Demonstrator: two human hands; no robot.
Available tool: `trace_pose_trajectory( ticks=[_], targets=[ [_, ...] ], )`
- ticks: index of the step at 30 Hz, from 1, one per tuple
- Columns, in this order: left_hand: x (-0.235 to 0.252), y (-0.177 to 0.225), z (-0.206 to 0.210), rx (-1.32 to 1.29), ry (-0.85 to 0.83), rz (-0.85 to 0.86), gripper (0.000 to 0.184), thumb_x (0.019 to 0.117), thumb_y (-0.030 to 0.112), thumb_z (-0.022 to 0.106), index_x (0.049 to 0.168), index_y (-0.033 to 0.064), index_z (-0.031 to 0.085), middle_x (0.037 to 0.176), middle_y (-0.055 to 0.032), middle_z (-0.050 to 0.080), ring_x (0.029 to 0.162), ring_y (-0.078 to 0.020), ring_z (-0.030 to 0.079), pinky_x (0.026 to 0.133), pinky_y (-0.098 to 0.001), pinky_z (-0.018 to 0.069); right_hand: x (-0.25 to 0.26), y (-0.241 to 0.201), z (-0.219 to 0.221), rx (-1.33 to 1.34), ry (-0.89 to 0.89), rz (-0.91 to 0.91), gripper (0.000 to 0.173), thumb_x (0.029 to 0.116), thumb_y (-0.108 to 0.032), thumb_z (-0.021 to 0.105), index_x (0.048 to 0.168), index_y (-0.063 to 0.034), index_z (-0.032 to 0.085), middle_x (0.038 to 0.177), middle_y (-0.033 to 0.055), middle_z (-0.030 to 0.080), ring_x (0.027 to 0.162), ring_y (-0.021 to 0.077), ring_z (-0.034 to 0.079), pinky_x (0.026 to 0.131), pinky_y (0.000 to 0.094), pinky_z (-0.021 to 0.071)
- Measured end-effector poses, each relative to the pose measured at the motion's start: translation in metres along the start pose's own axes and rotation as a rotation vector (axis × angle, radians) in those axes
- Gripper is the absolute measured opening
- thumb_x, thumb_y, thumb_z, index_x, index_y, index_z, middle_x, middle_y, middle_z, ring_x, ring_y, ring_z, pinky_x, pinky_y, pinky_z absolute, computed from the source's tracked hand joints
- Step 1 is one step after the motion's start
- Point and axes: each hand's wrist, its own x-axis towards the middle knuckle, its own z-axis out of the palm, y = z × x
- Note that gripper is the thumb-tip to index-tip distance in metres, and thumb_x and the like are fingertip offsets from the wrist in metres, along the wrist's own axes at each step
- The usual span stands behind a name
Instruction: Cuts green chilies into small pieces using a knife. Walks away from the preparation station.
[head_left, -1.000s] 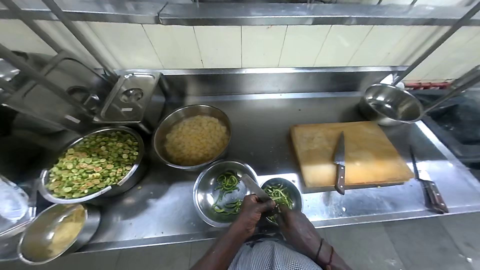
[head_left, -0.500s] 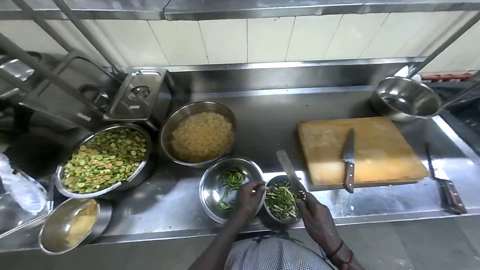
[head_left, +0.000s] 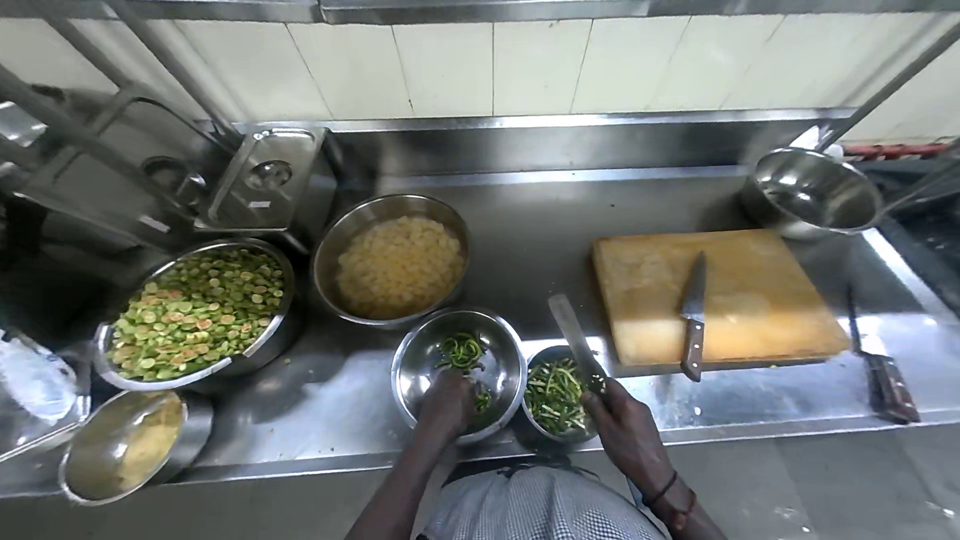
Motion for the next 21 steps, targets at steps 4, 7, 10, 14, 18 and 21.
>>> trace_pose_trajectory(
  ticks=[4,7,10,14,18,21],
  targets=[
    [-0.001,-0.004,-0.01,-0.214,0.132,0.011,0.022,0.0955,0.02,0.069,0.111,0.0051,0.072,0.114,-0.0149,0.07,0.111,-0.0332,0.066,0.098,-0.0553,0.0518,0.003,0.003,-0.009,0.076,0.094,0.01,0.028,0.1063,-0.033,0.055,0.106,-0.0069,0.064,0.066,0.0042,0.056,0.055,0.0192,0.056,0.054,0.0416,0.0496],
    [-0.007,0.003,-0.021,-0.558,0.203,0.005,0.018,0.0945,0.015,0.073,0.109,0.0057,0.07,0.099,-0.0117,0.071,0.087,-0.0255,0.069,0.083,-0.0493,0.0572,0.003,0.006,-0.015,0.137,0.106,0.036,0.029,0.1076,-0.034,0.052,0.1,-0.0075,0.062,0.062,0.0037,0.053,0.049,0.0177,0.053,0.049,0.0384,0.0474],
    [-0.011,0.014,-0.027,-0.881,0.174,0.096,0.03,0.0955,0.006,0.071,0.125,0.0072,0.065,0.102,-0.0108,0.07,0.079,-0.0206,0.07,0.074,-0.0395,0.0612,0.002,0.009,-0.013,0.149,0.081,0.013,0.03,0.108,-0.034,0.05,0.1,-0.0084,0.062,0.062,0.0034,0.052,0.05,0.0172,0.052,0.049,0.0374,0.0468],
    [-0.013,0.031,-0.028,-1.098,0.144,0.236,0.025,0.1006,0.001,0.06,0.123,0.0051,0.069,0.098,-0.0089,0.073,0.076,-0.0172,0.067,0.071,-0.0314,0.0573,0.0,0.009,-0.006,0.114,-0.015,-0.027,0.028,0.1065,-0.033,0.052,0.109,-0.0086,0.065,0.066,0.0029,0.057,0.055,0.0177,0.056,0.055,0.0392,0.0499],
    [-0.014,0.045,-0.027,-1.351,0.094,0.254,0.03,0.1055,0.001,0.041,0.113,-0.0003,0.07,0.082,-0.0069,0.062,0.07,-0.0143,0.057,0.07,-0.029,0.0514,-0.004,0.003,-0.002,0.035,-0.156,-0.056,0.033,0.1061,-0.038,0.051,0.108,-0.0085,0.064,0.07,0.0035,0.057,0.062,0.0197,0.059,0.062,0.0416,0.0514],
    [-0.014,0.048,-0.025,-1.49,0.054,0.246,0.02,0.1057,0.004,0.049,0.107,-0.0011,0.068,0.081,-0.0071,0.061,0.067,-0.013,0.056,0.068,-0.0267,0.0521,-0.007,-0.002,0.0,0.002,-0.235,-0.079,0.037,0.1061,-0.041,0.049,0.106,-0.0075,0.065,0.072,0.0054,0.058,0.065,0.0216,0.06,0.065,0.0434,0.0518]
  ],
)
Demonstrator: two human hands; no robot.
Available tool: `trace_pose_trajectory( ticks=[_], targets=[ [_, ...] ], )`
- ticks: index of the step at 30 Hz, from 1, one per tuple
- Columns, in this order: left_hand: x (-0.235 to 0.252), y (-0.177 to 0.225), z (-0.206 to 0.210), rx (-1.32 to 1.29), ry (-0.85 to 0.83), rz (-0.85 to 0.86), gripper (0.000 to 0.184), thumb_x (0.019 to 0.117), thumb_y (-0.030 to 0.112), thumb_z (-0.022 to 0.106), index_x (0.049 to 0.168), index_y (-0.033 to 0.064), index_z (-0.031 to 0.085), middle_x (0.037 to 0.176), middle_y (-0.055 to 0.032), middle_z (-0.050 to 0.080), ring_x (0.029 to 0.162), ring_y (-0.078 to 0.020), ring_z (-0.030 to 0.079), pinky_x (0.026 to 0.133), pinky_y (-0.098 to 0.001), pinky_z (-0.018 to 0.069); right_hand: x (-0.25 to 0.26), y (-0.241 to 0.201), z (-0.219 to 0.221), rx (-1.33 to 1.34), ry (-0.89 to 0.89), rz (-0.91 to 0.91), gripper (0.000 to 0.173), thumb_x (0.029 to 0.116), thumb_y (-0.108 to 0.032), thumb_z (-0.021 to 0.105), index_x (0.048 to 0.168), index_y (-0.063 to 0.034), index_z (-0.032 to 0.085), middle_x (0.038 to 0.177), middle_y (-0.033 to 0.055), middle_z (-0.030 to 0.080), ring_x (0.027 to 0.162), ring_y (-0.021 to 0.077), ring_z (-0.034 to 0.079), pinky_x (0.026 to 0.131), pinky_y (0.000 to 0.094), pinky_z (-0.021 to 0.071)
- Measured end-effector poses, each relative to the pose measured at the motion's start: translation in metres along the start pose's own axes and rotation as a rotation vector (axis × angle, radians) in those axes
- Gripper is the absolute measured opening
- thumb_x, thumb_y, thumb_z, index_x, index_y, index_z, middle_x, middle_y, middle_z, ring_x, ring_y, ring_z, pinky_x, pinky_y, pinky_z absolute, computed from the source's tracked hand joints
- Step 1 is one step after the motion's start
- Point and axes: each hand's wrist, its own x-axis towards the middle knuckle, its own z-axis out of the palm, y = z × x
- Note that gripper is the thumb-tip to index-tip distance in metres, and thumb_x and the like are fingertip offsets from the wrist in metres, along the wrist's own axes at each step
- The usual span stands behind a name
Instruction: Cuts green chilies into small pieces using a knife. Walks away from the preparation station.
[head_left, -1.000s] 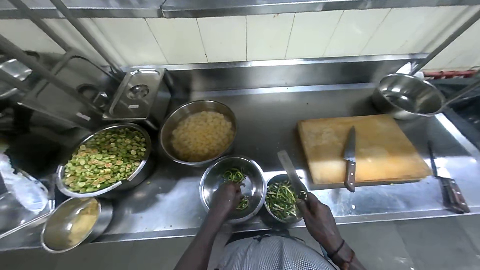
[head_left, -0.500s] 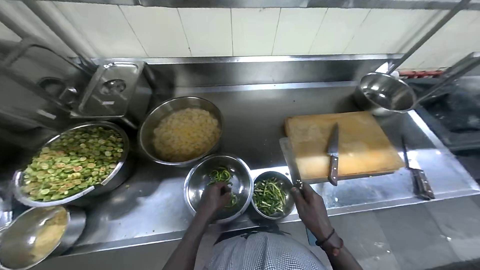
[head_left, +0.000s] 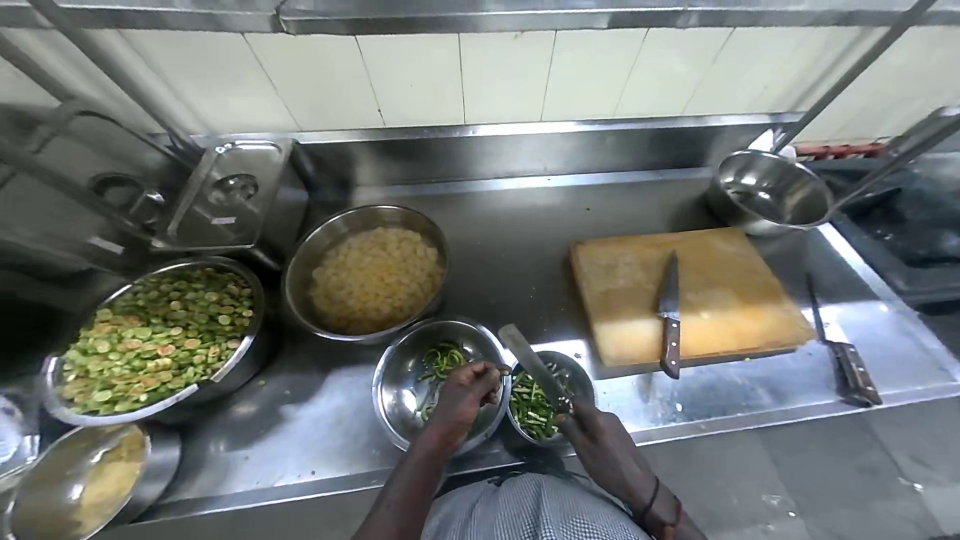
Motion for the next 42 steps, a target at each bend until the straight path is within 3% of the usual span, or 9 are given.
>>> trace_pose_trajectory(
  ticks=[4,9,13,18,25,32,37,42],
  targets=[
    [-0.003,0.002,0.003,-0.107,0.029,-0.022,0.012,0.1018,0.002,0.056,0.103,-0.0014,0.068,0.085,-0.0089,0.063,0.068,-0.0132,0.058,0.068,-0.0269,0.0539,0.0,-0.004,0.001,-0.061,-0.055,-0.014,0.039,0.1064,-0.042,0.046,0.107,-0.0075,0.063,0.072,0.0067,0.057,0.067,0.0237,0.061,0.067,0.0452,0.0516],
    [-0.005,0.005,0.004,-0.172,0.045,-0.03,0.012,0.103,0.0,0.054,0.104,-0.0035,0.065,0.097,-0.0164,0.07,0.084,-0.0219,0.069,0.08,-0.0339,0.0594,0.0,-0.007,0.002,-0.128,-0.063,-0.026,0.039,0.1063,-0.042,0.046,0.107,-0.0071,0.063,0.075,0.0086,0.059,0.071,0.0265,0.063,0.069,0.0469,0.0526],
    [-0.006,0.004,0.007,-0.183,0.074,-0.024,0.011,0.1022,-0.002,0.055,0.102,-0.0059,0.065,0.098,-0.0201,0.072,0.087,-0.0262,0.073,0.083,-0.0372,0.061,0.0,-0.01,0.001,-0.177,-0.086,-0.002,0.039,0.1069,-0.043,0.045,0.107,-0.0074,0.062,0.077,0.0095,0.06,0.074,0.0278,0.064,0.071,0.0476,0.0528],
    [-0.009,0.009,0.016,-0.085,0.092,-0.033,0.009,0.0997,-0.002,0.06,0.096,-0.0071,0.067,0.094,-0.0206,0.074,0.083,-0.0268,0.074,0.078,-0.0355,0.0619,-0.002,-0.021,-0.002,-0.284,-0.102,0.043,0.039,0.1085,-0.04,0.042,0.113,-0.0064,0.062,0.085,0.0133,0.065,0.084,0.0323,0.068,0.078,0.0507,0.0543],
    [-0.01,0.002,0.027,-0.064,0.106,-0.091,0.009,0.0931,-0.002,0.07,0.085,-0.0042,0.065,0.077,-0.0127,0.069,0.067,-0.0172,0.067,0.067,-0.0282,0.0588,-0.003,-0.034,-0.004,-0.361,-0.142,0.082,0.04,0.1095,-0.039,0.04,0.119,-0.0064,0.06,0.093,0.0156,0.068,0.093,0.0342,0.07,0.083,0.0513,0.0545],
    [-0.008,-0.006,0.022,-0.139,0.097,-0.094,0.01,0.0998,0.002,0.063,0.098,-0.0056,0.067,0.081,-0.0142,0.069,0.073,-0.0197,0.068,0.074,-0.0319,0.0594,-0.005,-0.029,-0.002,-0.314,-0.105,0.091,0.04,0.1088,-0.04,0.041,0.117,-0.0068,0.062,0.089,0.0151,0.068,0.089,0.0346,0.069,0.081,0.0524,0.0543],
    [-0.006,-0.009,0.021,-0.196,0.116,-0.123,0.009,0.097,0.003,0.067,0.09,-0.0028,0.068,0.074,-0.0089,0.063,0.062,-0.0137,0.059,0.064,-0.026,0.0551,-0.005,-0.029,-0.002,-0.32,-0.122,0.092,0.039,0.1088,-0.039,0.04,0.114,-0.0071,0.062,0.088,0.0142,0.067,0.089,0.0329,0.069,0.08,0.0506,0.0541],
    [-0.007,-0.008,0.02,-0.218,0.107,-0.152,0.008,0.0956,0.001,0.068,0.088,-0.0023,0.069,0.076,-0.0087,0.064,0.064,-0.0133,0.06,0.065,-0.0255,0.0555,-0.003,-0.033,-0.002,-0.339,-0.154,0.097,0.039,0.1093,-0.039,0.039,0.116,-0.0071,0.06,0.09,0.0143,0.067,0.091,0.0333,0.069,0.082,0.0503,0.0542]
  ],
)
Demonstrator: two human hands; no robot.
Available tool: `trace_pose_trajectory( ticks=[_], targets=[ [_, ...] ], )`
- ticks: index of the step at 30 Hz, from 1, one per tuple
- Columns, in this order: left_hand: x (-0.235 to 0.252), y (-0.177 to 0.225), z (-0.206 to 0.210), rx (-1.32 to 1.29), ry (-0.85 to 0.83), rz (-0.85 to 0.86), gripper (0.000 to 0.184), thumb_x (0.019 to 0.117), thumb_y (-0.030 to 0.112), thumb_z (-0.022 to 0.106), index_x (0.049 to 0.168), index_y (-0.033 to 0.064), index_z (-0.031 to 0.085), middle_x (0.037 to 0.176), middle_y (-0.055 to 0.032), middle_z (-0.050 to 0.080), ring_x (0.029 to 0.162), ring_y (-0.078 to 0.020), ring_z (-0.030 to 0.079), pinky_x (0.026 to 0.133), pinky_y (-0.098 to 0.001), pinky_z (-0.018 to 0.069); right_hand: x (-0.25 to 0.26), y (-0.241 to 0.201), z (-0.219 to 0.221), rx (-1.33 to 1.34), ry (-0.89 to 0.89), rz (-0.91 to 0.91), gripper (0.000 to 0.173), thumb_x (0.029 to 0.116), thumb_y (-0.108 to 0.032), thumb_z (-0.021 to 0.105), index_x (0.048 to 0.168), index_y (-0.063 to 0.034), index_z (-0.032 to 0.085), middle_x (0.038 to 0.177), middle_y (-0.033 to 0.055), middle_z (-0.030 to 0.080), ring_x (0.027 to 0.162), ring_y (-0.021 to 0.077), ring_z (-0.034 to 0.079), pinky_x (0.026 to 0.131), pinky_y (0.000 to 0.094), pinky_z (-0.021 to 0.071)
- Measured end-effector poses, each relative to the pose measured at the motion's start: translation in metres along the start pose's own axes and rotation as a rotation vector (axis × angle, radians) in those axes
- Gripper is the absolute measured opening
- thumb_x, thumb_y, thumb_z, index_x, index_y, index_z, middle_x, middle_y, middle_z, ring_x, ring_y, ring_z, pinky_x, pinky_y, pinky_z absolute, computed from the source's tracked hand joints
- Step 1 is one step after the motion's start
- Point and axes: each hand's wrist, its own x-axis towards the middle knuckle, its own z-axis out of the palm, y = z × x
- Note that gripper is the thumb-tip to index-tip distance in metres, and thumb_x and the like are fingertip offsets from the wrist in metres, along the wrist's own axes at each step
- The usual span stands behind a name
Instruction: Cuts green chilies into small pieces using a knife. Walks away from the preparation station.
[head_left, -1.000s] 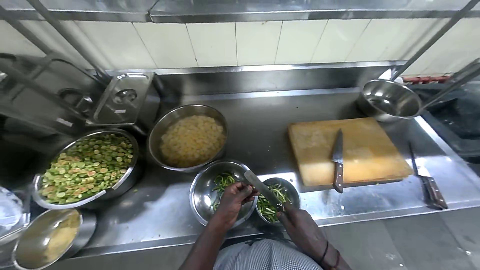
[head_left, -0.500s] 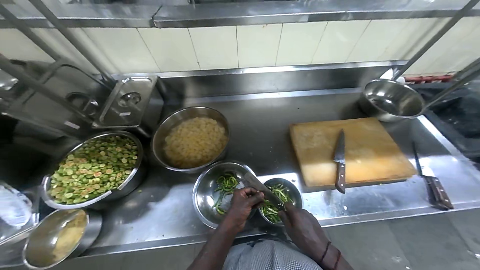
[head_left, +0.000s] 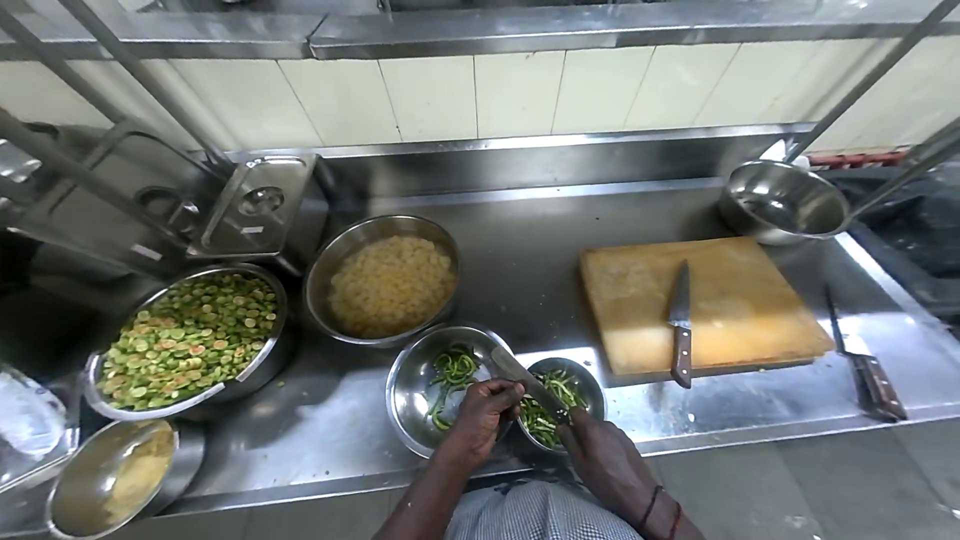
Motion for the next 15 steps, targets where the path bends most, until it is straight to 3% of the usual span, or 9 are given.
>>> trace_pose_trajectory(
  ticks=[10,12,14,15],
  targets=[
    [0.001,-0.01,0.007,0.084,-0.098,-0.042,0.013,0.0931,0.004,0.072,0.081,0.0013,0.066,0.072,-0.005,0.064,0.063,-0.0113,0.059,0.064,-0.0253,0.0527,0.005,-0.001,0.003,0.053,-0.018,-0.029,0.039,0.109,-0.037,0.04,0.117,-0.0061,0.061,0.09,0.015,0.067,0.092,0.0334,0.069,0.084,0.0513,0.0537],
    [0.0,-0.011,0.007,0.019,-0.141,-0.051,0.007,0.0963,0.005,0.068,0.091,0.0006,0.067,0.08,-0.0069,0.067,0.07,-0.013,0.064,0.069,-0.0275,0.0561,0.005,0.002,0.005,0.102,0.028,-0.028,0.039,0.1088,-0.039,0.041,0.115,-0.0065,0.062,0.086,0.0134,0.066,0.087,0.032,0.068,0.081,0.0503,0.0538],
    [-0.002,-0.013,0.007,-0.102,-0.163,-0.059,0.01,0.1,0.003,0.061,0.106,-0.0041,0.066,0.095,-0.0148,0.071,0.085,-0.0222,0.071,0.084,-0.0372,0.06,0.006,0.004,0.007,0.15,0.097,-0.024,0.039,0.1085,-0.04,0.043,0.111,-0.0066,0.063,0.081,0.0118,0.064,0.08,0.0302,0.067,0.077,0.0487,0.0539],
    [-0.003,-0.014,0.009,-0.142,-0.141,-0.052,0.012,0.1011,0.002,0.059,0.107,-0.0056,0.066,0.098,-0.0177,0.072,0.089,-0.0259,0.072,0.087,-0.0406,0.0604,0.006,0.005,0.007,0.163,0.111,-0.019,0.039,0.1084,-0.04,0.043,0.11,-0.0068,0.062,0.08,0.0113,0.063,0.079,0.0296,0.067,0.076,0.0483,0.0539]
  ],
)
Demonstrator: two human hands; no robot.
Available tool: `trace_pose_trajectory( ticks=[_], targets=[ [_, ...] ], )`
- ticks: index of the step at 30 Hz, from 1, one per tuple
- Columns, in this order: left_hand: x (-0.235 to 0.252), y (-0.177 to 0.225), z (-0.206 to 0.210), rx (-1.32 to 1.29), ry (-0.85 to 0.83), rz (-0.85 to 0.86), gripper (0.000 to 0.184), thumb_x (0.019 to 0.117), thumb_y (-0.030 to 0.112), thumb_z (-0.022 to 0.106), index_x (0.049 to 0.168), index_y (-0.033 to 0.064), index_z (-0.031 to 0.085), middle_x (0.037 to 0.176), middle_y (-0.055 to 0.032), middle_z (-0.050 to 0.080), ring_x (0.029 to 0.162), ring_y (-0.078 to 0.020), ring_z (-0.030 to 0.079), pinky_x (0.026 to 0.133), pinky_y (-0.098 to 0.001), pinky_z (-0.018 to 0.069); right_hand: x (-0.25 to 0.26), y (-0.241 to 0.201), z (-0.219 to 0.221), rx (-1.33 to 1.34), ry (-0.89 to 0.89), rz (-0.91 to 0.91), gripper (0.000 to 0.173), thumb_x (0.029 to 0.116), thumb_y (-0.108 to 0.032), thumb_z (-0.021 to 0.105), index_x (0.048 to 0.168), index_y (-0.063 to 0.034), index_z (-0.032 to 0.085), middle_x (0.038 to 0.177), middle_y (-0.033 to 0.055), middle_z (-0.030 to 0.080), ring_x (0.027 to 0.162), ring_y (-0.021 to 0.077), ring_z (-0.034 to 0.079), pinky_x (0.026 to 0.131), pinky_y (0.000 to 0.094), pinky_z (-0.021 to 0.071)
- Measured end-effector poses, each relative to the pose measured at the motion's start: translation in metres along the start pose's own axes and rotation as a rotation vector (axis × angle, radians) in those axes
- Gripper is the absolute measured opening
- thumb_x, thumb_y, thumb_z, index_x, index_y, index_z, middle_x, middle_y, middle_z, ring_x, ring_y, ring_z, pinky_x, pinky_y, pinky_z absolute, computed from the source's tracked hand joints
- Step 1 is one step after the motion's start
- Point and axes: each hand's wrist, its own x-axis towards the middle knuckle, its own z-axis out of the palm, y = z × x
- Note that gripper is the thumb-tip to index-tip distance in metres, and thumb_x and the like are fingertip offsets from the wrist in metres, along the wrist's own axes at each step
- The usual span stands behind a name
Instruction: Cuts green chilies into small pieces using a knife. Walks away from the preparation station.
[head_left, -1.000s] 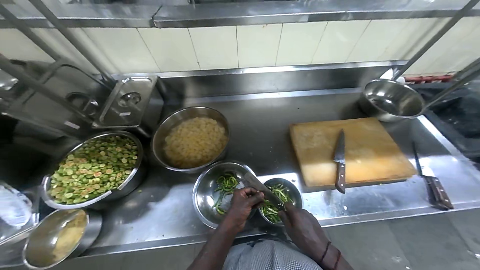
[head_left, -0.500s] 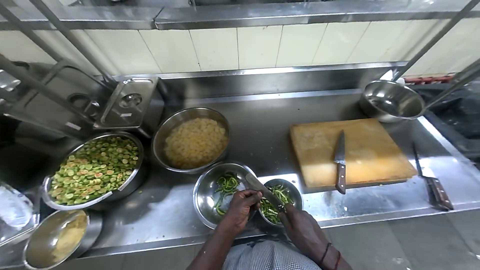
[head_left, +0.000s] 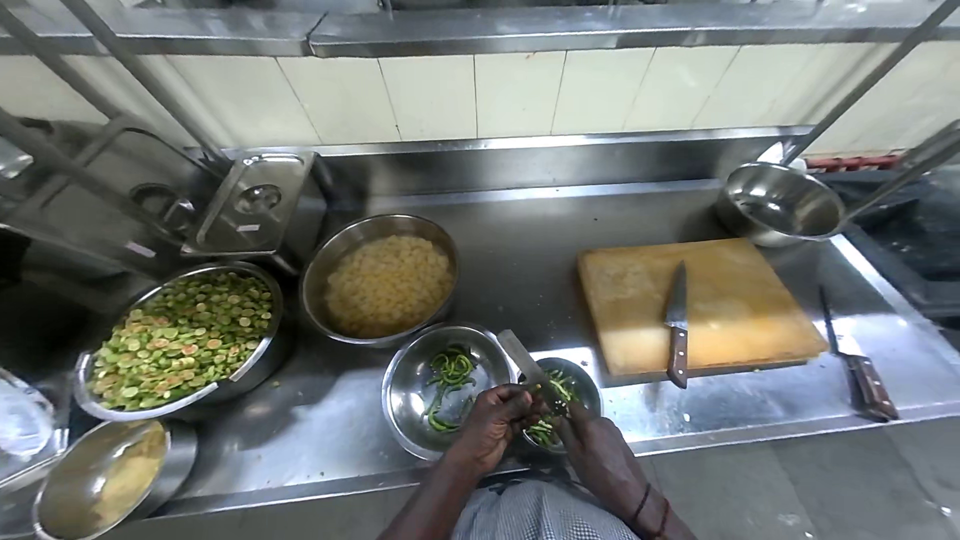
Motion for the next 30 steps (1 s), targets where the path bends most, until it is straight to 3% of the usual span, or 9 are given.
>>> trace_pose_trajectory(
  ticks=[5,9,17,21,24,30],
  targets=[
    [-0.004,-0.001,0.011,0.042,0.107,0.061,0.01,0.1008,-0.002,0.057,0.095,-0.0075,0.064,0.087,-0.0187,0.072,0.078,-0.0263,0.074,0.079,-0.0404,0.0635,0.0,-0.004,-0.004,-0.001,-0.071,0.005,0.039,0.1088,-0.038,0.043,0.117,-0.0042,0.063,0.088,0.015,0.066,0.088,0.0325,0.068,0.082,0.0509,0.0544],
    [-0.004,-0.001,0.007,0.098,0.1,0.009,0.009,0.0993,-0.002,0.061,0.093,-0.0077,0.064,0.085,-0.0188,0.073,0.077,-0.0269,0.074,0.078,-0.0403,0.0638,-0.002,-0.007,-0.008,-0.033,-0.148,0.016,0.039,0.1095,-0.037,0.042,0.12,-0.0041,0.061,0.096,0.0167,0.067,0.095,0.0339,0.068,0.086,0.0517,0.0537],
    [-0.004,-0.005,0.001,0.139,0.063,-0.08,0.007,0.0968,0.0,0.066,0.094,-0.0057,0.064,0.084,-0.0151,0.071,0.076,-0.0219,0.072,0.076,-0.0363,0.0626,-0.002,-0.007,-0.003,-0.069,-0.216,-0.006,0.039,0.1093,-0.036,0.04,0.119,-0.0048,0.061,0.097,0.0175,0.067,0.097,0.0348,0.068,0.086,0.0531,0.0532],
    [-0.005,-0.004,0.004,0.063,0.029,-0.051,0.01,0.1003,0.0,0.06,0.105,-0.0076,0.064,0.092,-0.019,0.072,0.082,-0.027,0.073,0.082,-0.0418,0.0627,-0.001,-0.003,0.001,0.013,-0.088,-0.012,0.038,0.109,-0.036,0.042,0.116,-0.0045,0.063,0.089,0.0151,0.066,0.089,0.0324,0.068,0.083,0.051,0.0538],
    [-0.005,-0.01,0.007,0.038,0.06,-0.011,0.008,0.1002,-0.001,0.06,0.099,-0.007,0.065,0.09,-0.0185,0.072,0.081,-0.0278,0.073,0.082,-0.0434,0.063,-0.002,-0.003,-0.001,0.011,-0.062,0.002,0.038,0.109,-0.035,0.043,0.118,-0.0035,0.063,0.091,0.0164,0.067,0.09,0.0337,0.068,0.085,0.0515,0.054],
    [-0.003,-0.007,0.001,0.108,0.048,0.001,0.008,0.0997,0.001,0.062,0.098,-0.0066,0.065,0.089,-0.0169,0.074,0.08,-0.0251,0.074,0.078,-0.0395,0.0633,-0.001,0.001,-0.005,-0.082,-0.129,0.022,0.043,0.1082,-0.039,0.043,0.123,-0.0046,0.063,0.096,0.0193,0.07,0.094,0.0385,0.069,0.085,0.0571,0.0539]
  ],
)
